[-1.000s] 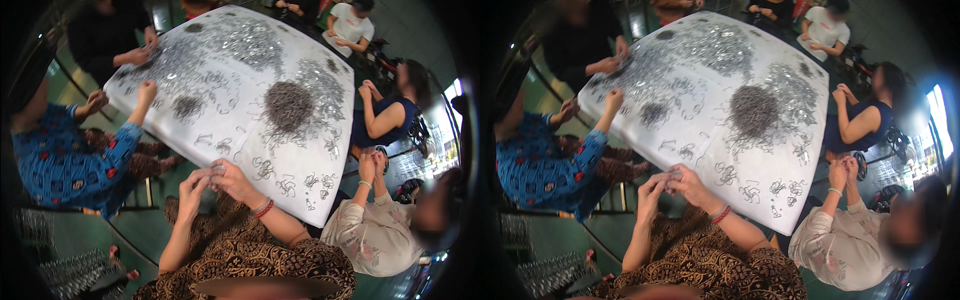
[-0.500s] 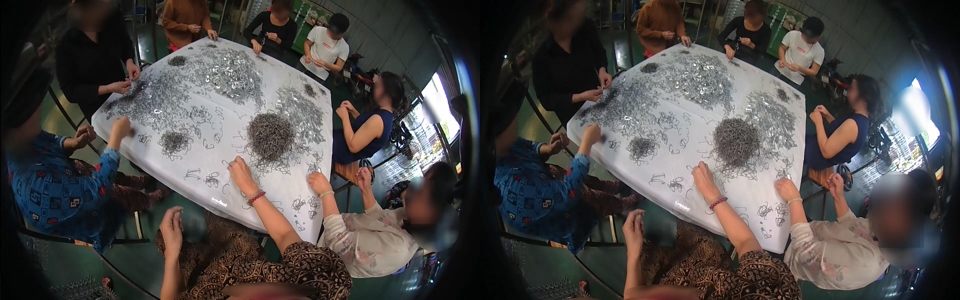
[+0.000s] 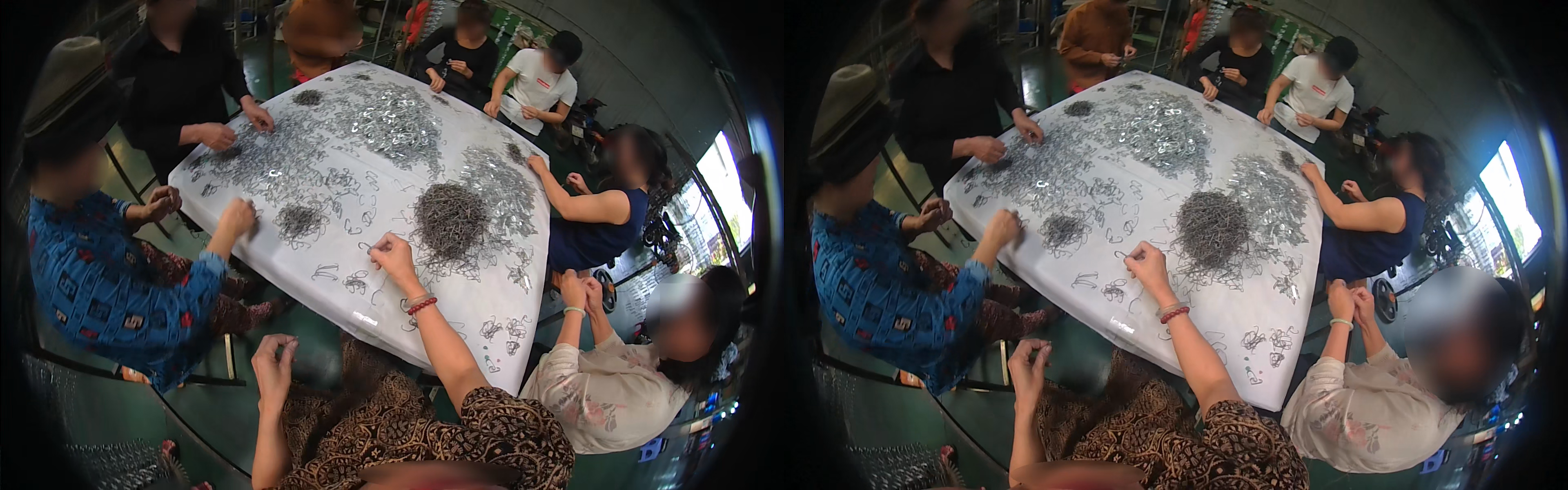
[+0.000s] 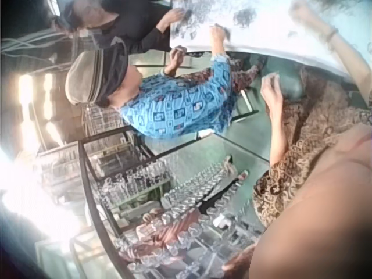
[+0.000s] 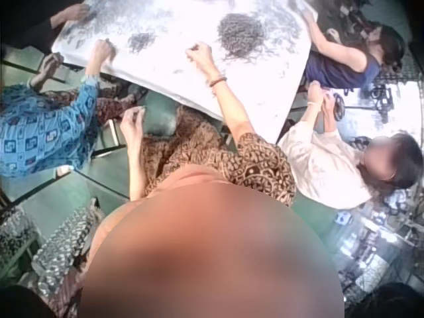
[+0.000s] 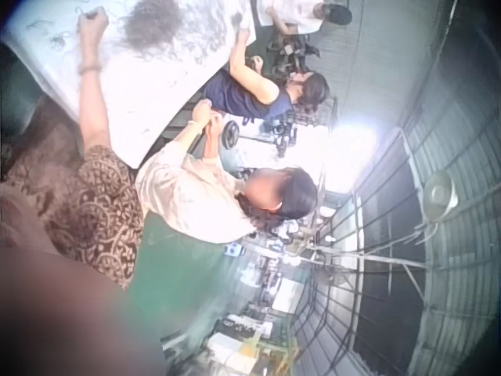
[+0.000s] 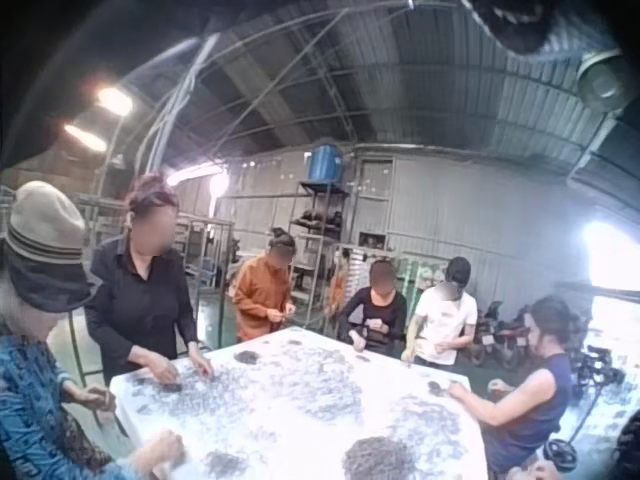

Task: The person picks up small metal hooks and links them together by hand at a table. They repeatedly form chains and place them on a nearby rack. Other workers are also assembling similar items at the same table.

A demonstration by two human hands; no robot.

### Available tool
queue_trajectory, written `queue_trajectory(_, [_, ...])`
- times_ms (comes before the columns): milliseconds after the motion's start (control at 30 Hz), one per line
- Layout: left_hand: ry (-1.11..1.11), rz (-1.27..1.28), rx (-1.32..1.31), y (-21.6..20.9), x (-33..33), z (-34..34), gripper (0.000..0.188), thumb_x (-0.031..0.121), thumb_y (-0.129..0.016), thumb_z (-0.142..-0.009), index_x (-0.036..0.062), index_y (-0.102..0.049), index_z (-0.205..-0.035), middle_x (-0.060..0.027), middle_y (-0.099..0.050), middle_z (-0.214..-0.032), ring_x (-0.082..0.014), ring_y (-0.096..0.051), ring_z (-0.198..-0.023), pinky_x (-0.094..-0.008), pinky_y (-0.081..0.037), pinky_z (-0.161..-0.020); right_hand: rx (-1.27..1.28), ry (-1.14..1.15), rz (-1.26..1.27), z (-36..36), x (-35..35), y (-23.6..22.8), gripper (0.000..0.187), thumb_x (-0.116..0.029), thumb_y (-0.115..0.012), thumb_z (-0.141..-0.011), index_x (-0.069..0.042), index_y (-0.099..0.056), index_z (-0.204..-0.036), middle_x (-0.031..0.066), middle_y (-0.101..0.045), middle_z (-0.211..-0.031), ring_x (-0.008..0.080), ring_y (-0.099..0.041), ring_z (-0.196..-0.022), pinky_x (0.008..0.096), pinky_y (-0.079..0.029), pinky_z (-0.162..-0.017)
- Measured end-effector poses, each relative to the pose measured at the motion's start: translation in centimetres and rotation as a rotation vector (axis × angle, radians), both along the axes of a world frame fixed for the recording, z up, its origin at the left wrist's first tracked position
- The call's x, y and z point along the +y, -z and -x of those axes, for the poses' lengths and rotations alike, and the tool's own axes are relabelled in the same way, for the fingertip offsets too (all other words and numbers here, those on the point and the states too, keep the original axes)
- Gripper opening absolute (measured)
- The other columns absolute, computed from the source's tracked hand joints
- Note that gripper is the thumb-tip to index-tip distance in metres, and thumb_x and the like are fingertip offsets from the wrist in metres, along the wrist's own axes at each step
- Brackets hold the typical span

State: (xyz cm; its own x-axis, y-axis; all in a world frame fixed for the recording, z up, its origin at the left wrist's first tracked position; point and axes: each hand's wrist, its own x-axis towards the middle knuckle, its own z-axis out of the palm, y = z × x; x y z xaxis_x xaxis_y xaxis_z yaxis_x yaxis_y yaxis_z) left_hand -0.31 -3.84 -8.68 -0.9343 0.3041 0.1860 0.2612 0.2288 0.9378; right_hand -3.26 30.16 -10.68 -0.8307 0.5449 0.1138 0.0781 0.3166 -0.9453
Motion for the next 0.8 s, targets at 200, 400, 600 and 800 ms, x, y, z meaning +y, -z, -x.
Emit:
queue_trajectory(200, [-0.002, -0.057, -0.173, -2.3, 0.9, -0.2, 0.010, 0.005, -0.070, -0.087, -0.0028, -0.069, -0.093, -0.0039, -0.064, -0.070, -0.0059, -0.056, -0.063, -0.0230, -0.046, -0.056, 0.012, -0.247, 0.046, -3.4, -8.8, -2.9, 0.013, -0.005, -0.067, -0.077, 0.000, -0.070, -0.088, 0.0076, -0.067, -0.075, 0.0106, -0.060, -0.062, 0.0262, -0.050, -0.058])
queue_trajectory(400, [0.045, -0.123, 0.185, -3.6, 2.0, 0.8, 0.013, 0.009, -0.070, -0.086, -0.0012, -0.066, -0.094, -0.0118, -0.064, -0.083, -0.0213, -0.061, -0.070, -0.0316, -0.048, -0.066, 0.134, -0.345, 0.232, -6.2, -15.1, -4.7, 0.032, 0.001, -0.062, -0.088, 0.000, -0.061, -0.120, 0.0059, -0.066, -0.084, 0.0081, -0.061, -0.069, 0.0217, -0.052, -0.060])
queue_trajectory(600, [-0.004, 0.008, 0.198, -5.7, 2.7, 0.1, 0.010, 0.004, -0.070, -0.085, -0.0017, -0.065, -0.092, -0.0088, -0.067, -0.088, -0.0181, -0.064, -0.079, -0.0298, -0.050, -0.071, 0.184, -0.264, 0.145, -7.5, -17.0, -7.6, 0.041, 0.002, -0.062, -0.090, -0.002, -0.054, -0.130, 0.0056, -0.066, -0.087, 0.0080, -0.062, -0.071, 0.0215, -0.052, -0.061])
queue_trajectory(800, [-0.093, -0.105, 0.184, -5.6, 3.9, -1.0, 0.007, 0.001, -0.067, -0.088, -0.0028, -0.064, -0.093, -0.0091, -0.070, -0.086, -0.0132, -0.061, -0.069, -0.0282, -0.050, -0.064, 0.310, -0.341, -0.383, -8.4, -17.4, -8.2, 0.040, 0.003, -0.060, -0.088, -0.002, -0.055, -0.127, 0.0157, -0.064, -0.097, 0.0257, -0.066, -0.081, 0.0335, -0.055, -0.070])
